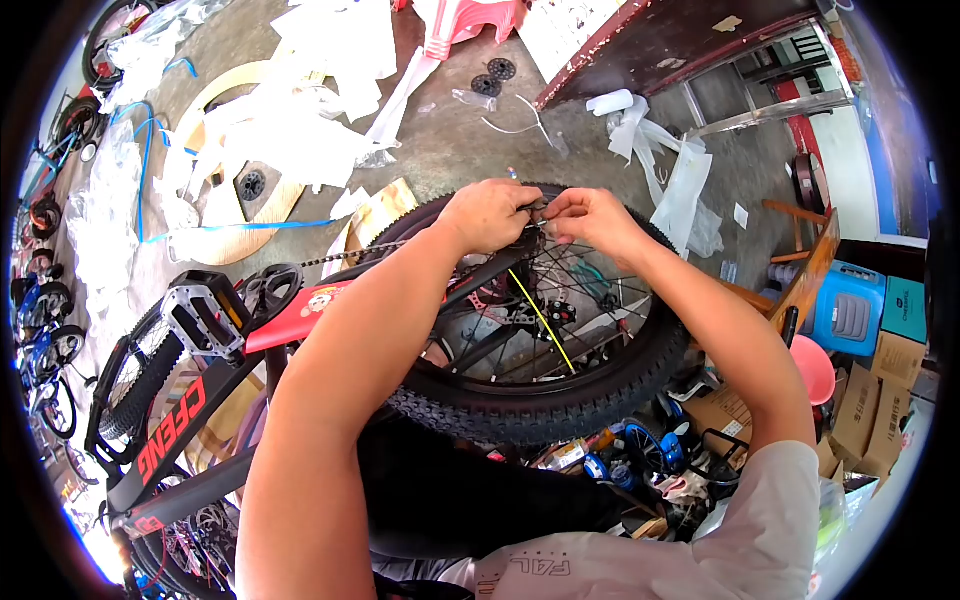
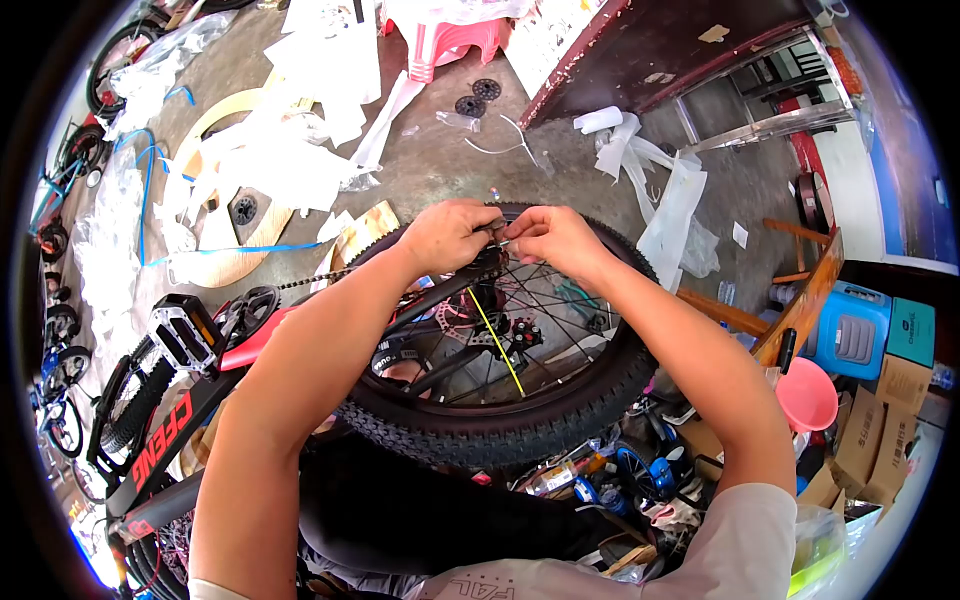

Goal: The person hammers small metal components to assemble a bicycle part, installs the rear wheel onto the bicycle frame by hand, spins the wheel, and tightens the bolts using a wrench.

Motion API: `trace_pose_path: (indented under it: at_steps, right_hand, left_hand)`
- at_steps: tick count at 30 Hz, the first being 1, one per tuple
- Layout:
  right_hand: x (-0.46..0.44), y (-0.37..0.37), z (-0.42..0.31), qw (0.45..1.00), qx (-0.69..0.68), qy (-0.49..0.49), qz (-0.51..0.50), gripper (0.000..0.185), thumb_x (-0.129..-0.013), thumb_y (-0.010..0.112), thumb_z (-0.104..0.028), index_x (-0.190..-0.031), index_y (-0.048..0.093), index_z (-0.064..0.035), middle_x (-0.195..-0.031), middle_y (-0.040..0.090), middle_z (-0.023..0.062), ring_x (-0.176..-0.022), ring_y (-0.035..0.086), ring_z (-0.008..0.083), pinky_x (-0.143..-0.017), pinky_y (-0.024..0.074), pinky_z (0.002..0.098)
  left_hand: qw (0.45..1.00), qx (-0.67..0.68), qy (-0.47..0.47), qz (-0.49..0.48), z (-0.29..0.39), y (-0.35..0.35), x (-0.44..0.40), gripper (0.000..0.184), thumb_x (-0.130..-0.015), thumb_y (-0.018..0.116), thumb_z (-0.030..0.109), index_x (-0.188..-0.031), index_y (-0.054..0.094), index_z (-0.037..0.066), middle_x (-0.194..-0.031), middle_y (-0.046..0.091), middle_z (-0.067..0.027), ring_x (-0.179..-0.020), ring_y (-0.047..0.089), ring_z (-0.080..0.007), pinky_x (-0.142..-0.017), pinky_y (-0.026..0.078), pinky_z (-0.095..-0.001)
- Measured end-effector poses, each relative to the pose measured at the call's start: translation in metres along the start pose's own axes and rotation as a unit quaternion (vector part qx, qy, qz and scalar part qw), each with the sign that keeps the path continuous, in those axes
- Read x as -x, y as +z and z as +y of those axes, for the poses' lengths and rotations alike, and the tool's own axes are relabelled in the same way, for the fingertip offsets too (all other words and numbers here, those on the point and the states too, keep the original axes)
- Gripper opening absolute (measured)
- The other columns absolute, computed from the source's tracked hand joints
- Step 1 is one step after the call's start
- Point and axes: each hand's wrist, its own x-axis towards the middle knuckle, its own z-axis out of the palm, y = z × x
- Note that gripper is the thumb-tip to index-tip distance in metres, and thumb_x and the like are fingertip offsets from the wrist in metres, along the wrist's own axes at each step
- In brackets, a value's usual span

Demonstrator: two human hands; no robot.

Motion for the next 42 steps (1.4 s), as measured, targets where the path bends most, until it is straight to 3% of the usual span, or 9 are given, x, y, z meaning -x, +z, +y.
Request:
trace_pose_path:
  at_steps: [3, 4, 5, 11, 13, 20, 24, 29, 42]
  right_hand:
    - [-0.001, 0.0, 0.003, 1.0, -0.003, -0.009, -0.006, 0.018, -0.089, 0.073, -0.002, -0.106, 0.068, 0.0012, -0.099, 0.071, 0.0066, -0.089, 0.067, 0.0137, -0.079, 0.058, 0.0292]
    - [0.0, 0.002, 0.001, 1.0, -0.002, -0.006, -0.001, 0.019, -0.089, 0.072, 0.0, -0.107, 0.067, 0.0014, -0.099, 0.07, 0.0066, -0.089, 0.067, 0.0143, -0.08, 0.0583, 0.0298]
    - [0.0, 0.003, 0.001, 1.0, -0.001, -0.007, -0.001, 0.019, -0.089, 0.072, 0.0, -0.107, 0.067, 0.0014, -0.099, 0.07, 0.0066, -0.089, 0.067, 0.0143, -0.08, 0.0583, 0.0298]
    - [-0.001, 0.004, 0.002, 0.999, 0.025, -0.031, 0.006, 0.021, -0.086, 0.071, 0.004, -0.106, 0.064, 0.0022, -0.098, 0.068, 0.0074, -0.089, 0.067, 0.0149, -0.081, 0.0582, 0.031]
    - [-0.001, 0.004, 0.002, 0.999, 0.031, -0.028, 0.005, 0.021, -0.086, 0.071, 0.005, -0.106, 0.064, 0.0021, -0.097, 0.068, 0.007, -0.089, 0.067, 0.0146, -0.081, 0.0579, 0.0307]
    - [-0.001, 0.002, 0.003, 0.999, 0.024, -0.043, -0.005, 0.02, -0.085, 0.073, 0.003, -0.104, 0.067, 0.0028, -0.095, 0.069, 0.0055, -0.087, 0.065, 0.0124, -0.078, 0.0539, 0.0281]
    - [-0.003, 0.0, 0.004, 1.0, 0.01, -0.02, -0.015, 0.018, -0.088, 0.072, 0.002, -0.105, 0.066, 0.0016, -0.097, 0.068, 0.005, -0.088, 0.065, 0.0117, -0.081, 0.055, 0.0286]
    - [-0.006, -0.006, 0.009, 0.999, 0.021, 0.011, -0.049, 0.015, -0.098, 0.069, -0.014, -0.102, 0.067, -0.0005, -0.095, 0.068, 0.0033, -0.081, 0.062, 0.0096, -0.075, 0.0525, 0.0261]
    - [-0.007, 0.005, 0.008, 0.992, 0.113, 0.013, -0.052, 0.033, -0.109, 0.05, -0.034, -0.1, 0.062, -0.005, -0.091, 0.06, -0.001, -0.079, 0.053, 0.0077, -0.07, 0.0467, 0.0246]
  left_hand:
    - [1.0, 0.0, 0.003, 0.003, -0.003, 0.002, -0.001, 0.02, -0.088, 0.058, 0.018, -0.103, 0.068, 0.008, -0.097, 0.069, -0.0155, -0.098, 0.066, -0.0381, -0.085, 0.052, -0.0492]
    - [0.998, -0.023, -0.024, -0.046, 0.001, -0.004, -0.002, 0.028, -0.091, 0.053, 0.021, -0.115, 0.068, 0.014, -0.111, 0.072, -0.0137, -0.107, 0.067, -0.0366, -0.093, 0.053, -0.0485]
    - [0.998, -0.024, -0.024, -0.044, 0.003, -0.006, -0.002, 0.028, -0.091, 0.053, 0.021, -0.115, 0.068, 0.014, -0.111, 0.072, -0.0137, -0.107, 0.067, -0.0366, -0.093, 0.053, -0.0485]
    - [0.999, -0.019, -0.031, -0.033, 0.003, -0.004, 0.0, 0.026, -0.09, 0.054, 0.021, -0.109, 0.069, 0.012, -0.109, 0.072, -0.0137, -0.106, 0.067, -0.0367, -0.092, 0.053, -0.0488]
    - [1.0, 0.006, -0.007, 0.016, 0.002, -0.001, 0.001, 0.021, -0.086, 0.06, 0.017, -0.101, 0.07, 0.008, -0.098, 0.07, -0.0146, -0.096, 0.067, -0.0379, -0.084, 0.053, -0.0486]
    - [0.999, -0.014, -0.03, -0.022, 0.003, -0.004, 0.002, 0.027, -0.091, 0.054, 0.022, -0.111, 0.069, 0.013, -0.11, 0.072, -0.0129, -0.107, 0.066, -0.0356, -0.093, 0.053, -0.0482]
    - [1.0, -0.002, 0.007, 0.021, -0.001, 0.001, 0.002, 0.021, -0.087, 0.059, 0.018, -0.103, 0.068, 0.008, -0.097, 0.071, -0.0151, -0.096, 0.067, -0.0387, -0.084, 0.053, -0.0493]
    - [1.0, 0.007, 0.002, 0.006, 0.0, 0.0, 0.001, 0.018, -0.088, 0.059, 0.018, -0.1, 0.068, 0.008, -0.096, 0.07, -0.0158, -0.094, 0.067, -0.0392, -0.083, 0.053, -0.0499]
    - [1.0, -0.006, -0.001, 0.012, -0.003, 0.003, 0.0, 0.02, -0.091, 0.058, 0.019, -0.105, 0.069, 0.009, -0.1, 0.071, -0.0152, -0.099, 0.066, -0.0385, -0.086, 0.053, -0.0486]
